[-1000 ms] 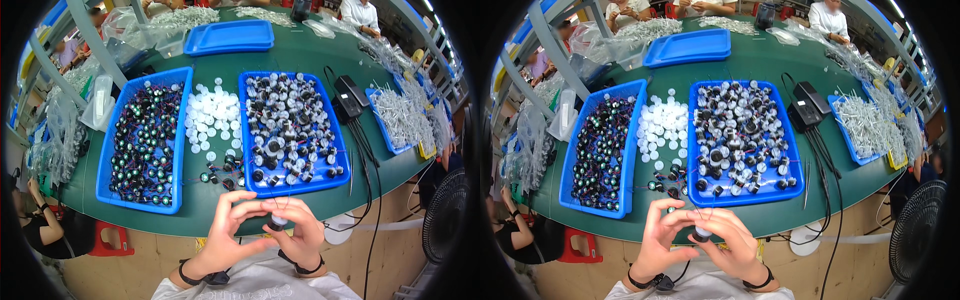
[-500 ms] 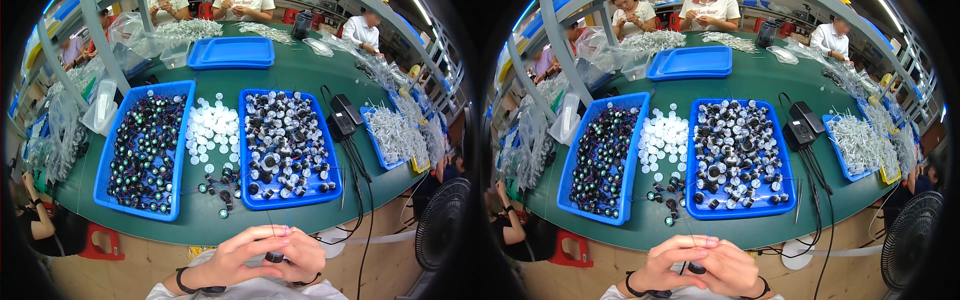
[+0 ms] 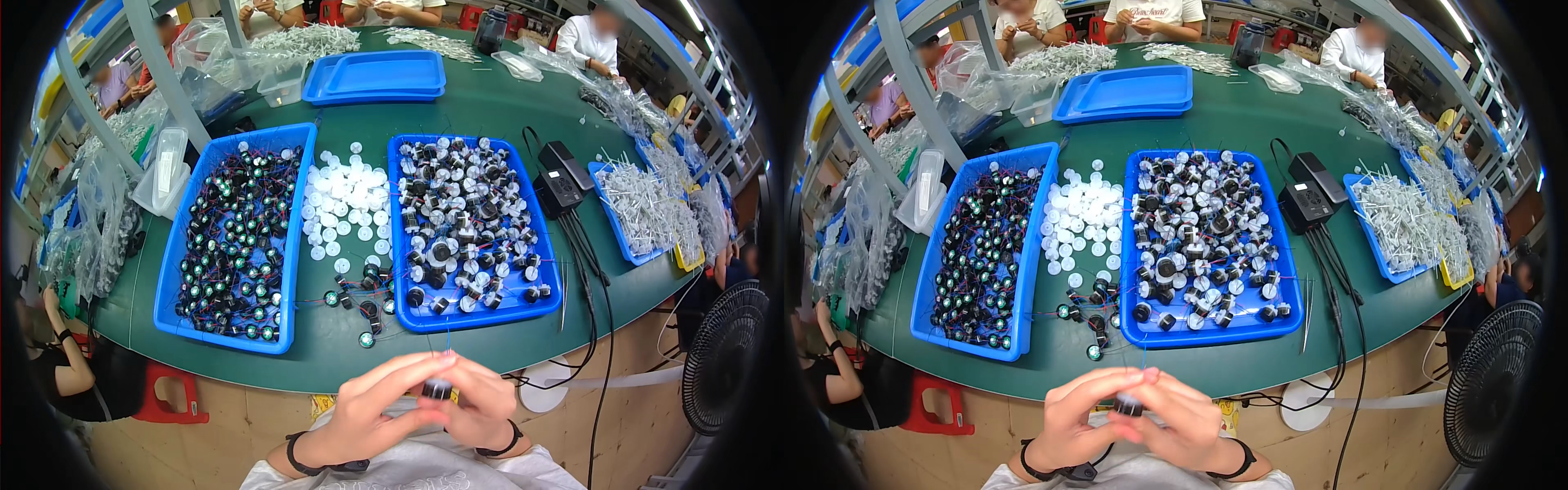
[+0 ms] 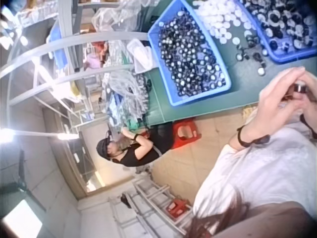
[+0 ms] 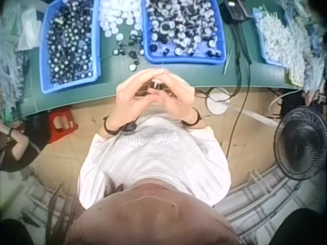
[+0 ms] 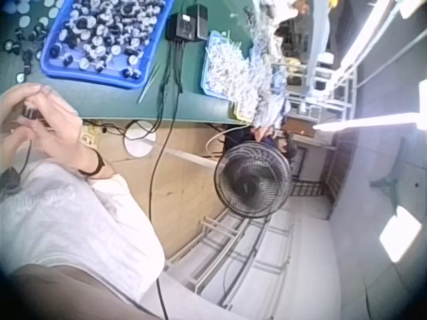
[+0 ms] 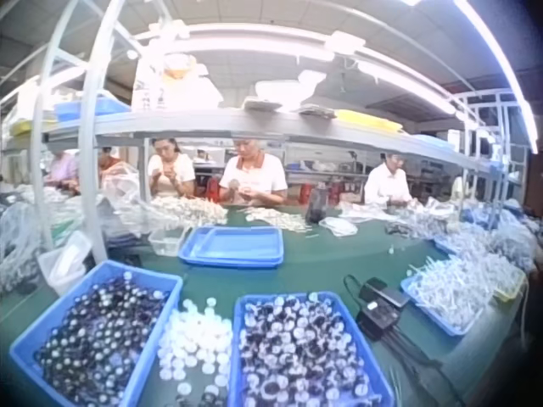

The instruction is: Assembling small electronic components by inserting wires into plastic caps and connecting them to larger parts on a workbench.

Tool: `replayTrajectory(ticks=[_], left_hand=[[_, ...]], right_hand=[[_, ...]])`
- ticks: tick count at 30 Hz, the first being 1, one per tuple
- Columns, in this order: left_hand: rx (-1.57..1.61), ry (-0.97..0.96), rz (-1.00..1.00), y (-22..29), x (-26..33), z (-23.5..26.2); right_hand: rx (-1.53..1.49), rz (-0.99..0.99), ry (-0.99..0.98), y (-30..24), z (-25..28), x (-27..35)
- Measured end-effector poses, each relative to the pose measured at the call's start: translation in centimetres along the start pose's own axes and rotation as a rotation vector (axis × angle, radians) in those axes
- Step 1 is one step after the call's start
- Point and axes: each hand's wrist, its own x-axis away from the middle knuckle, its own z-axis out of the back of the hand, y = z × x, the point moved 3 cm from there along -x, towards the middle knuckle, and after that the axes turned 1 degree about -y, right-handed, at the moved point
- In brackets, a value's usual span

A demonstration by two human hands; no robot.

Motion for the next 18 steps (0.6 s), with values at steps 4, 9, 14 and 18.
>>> replayTrajectory(ticks=[4,9,14,18], left_hand=[[-0.052,0.053,0.031,-0.5,-0.6,-0.3],[0.008,0.16,-0.046,-0.2,-0.6,-0.2],[0.121,0.148,-0.018,-0.9,-0.4,0.1],[0.165,0.195,0.004,-1.1,-0.3,0.3]], right_hand=[[-0.101,-0.074,0.143,1.0,-0.3,0.2],[-0.139,-0.038,0.153,0.0,0.3,-0.4],[-0.048,0.079,0.091,0.5,0.9,-0.5],[0.218,0.149,0.049,-0.4,1.3,-1.5]])
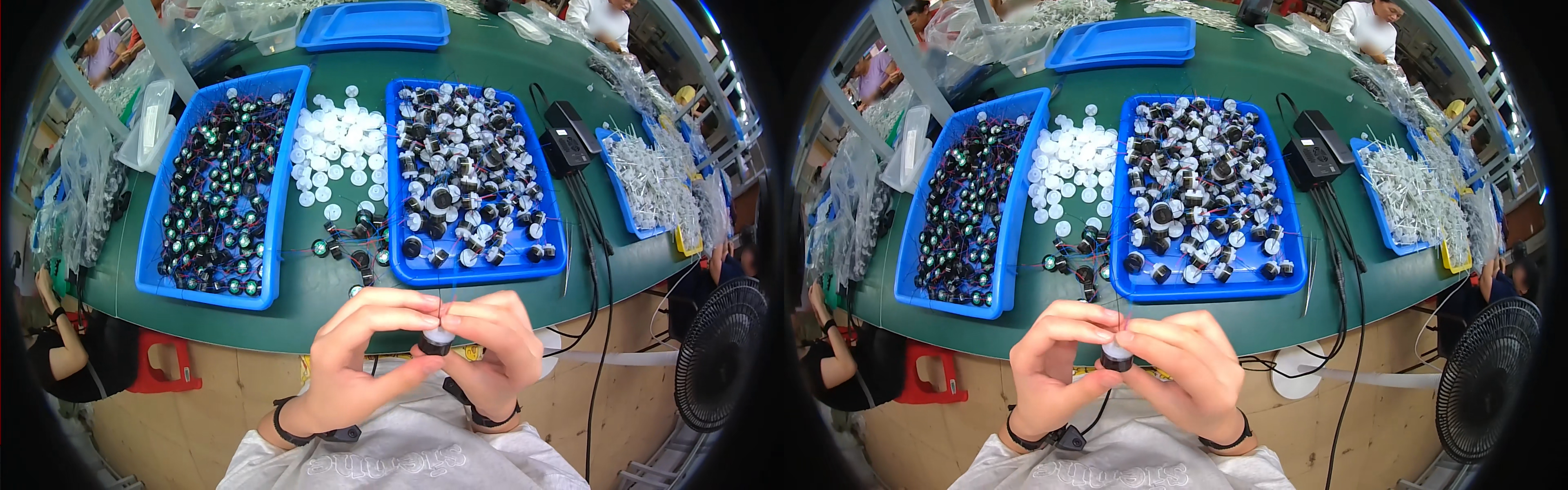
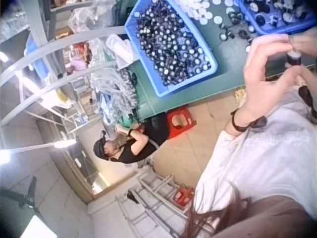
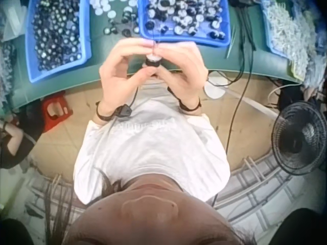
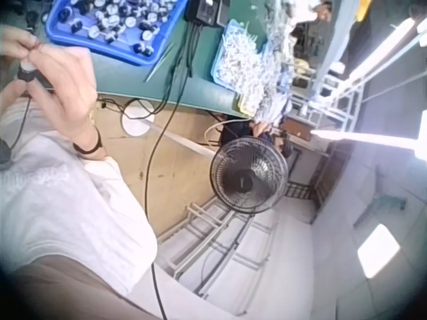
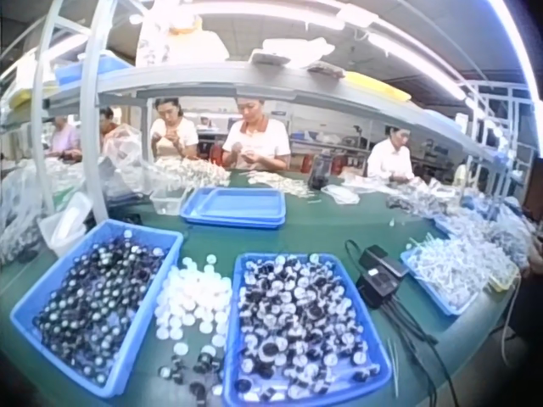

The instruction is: Assembling small electronic components by inserting wires into plastic caps and connecting them to larger parts on a workbench.

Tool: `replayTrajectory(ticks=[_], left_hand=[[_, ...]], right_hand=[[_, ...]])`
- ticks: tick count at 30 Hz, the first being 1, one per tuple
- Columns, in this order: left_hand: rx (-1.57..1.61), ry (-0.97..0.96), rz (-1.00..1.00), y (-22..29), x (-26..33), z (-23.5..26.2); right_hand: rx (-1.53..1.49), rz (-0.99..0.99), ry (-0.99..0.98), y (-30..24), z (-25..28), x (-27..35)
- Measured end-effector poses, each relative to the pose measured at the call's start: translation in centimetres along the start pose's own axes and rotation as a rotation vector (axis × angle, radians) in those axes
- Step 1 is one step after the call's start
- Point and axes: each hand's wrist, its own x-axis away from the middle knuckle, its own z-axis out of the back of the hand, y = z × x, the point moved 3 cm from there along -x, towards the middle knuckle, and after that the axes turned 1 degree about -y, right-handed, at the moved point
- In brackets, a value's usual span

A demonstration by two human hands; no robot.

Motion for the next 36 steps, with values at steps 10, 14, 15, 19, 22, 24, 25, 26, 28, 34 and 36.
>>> replayTrajectory(ticks=[10,14,15,19,22,24,25,26,28,34,36], left_hand=[[-0.068,0.014,-0.037,0.1,0.2,0.3],[-0.09,0.006,-0.068,-0.5,0.0,0.3],[-0.102,0.015,-0.072,-0.4,0.0,0.3],[-0.12,0.053,-0.084,-0.3,0.1,0.1],[-0.117,0.07,-0.09,-0.4,0.0,0.1],[-0.088,0.087,-0.083,-0.6,0.0,0.2],[-0.06,0.101,-0.075,-0.8,0.1,0.3],[-0.032,0.114,-0.067,-0.9,0.1,0.3],[0.017,0.124,-0.017,-1.0,0.2,0.4],[-0.104,0.033,-0.045,-0.3,-0.1,0.5],[-0.108,0.027,-0.073,-0.3,-0.1,0.5]], right_hand=[[-0.071,0.017,0.091,0.2,-0.5,0.6],[-0.018,0.062,0.091,0.2,-0.9,0.6],[-0.013,0.079,0.095,0.3,-0.9,0.6],[0.03,0.134,0.106,0.4,-1.3,0.7],[0.068,0.128,0.088,0.3,-1.3,0.7],[0.07,0.087,0.065,0.2,-1.4,0.5],[0.071,0.067,0.054,0.2,-1.4,0.5],[0.059,0.063,0.048,0.4,-1.4,0.4],[0.037,0.056,0.04,0.7,-1.4,0.2],[-0.015,-0.072,0.092,0.4,-1.2,-0.1],[-0.018,-0.049,0.109,0.6,-1.2,0.0]])
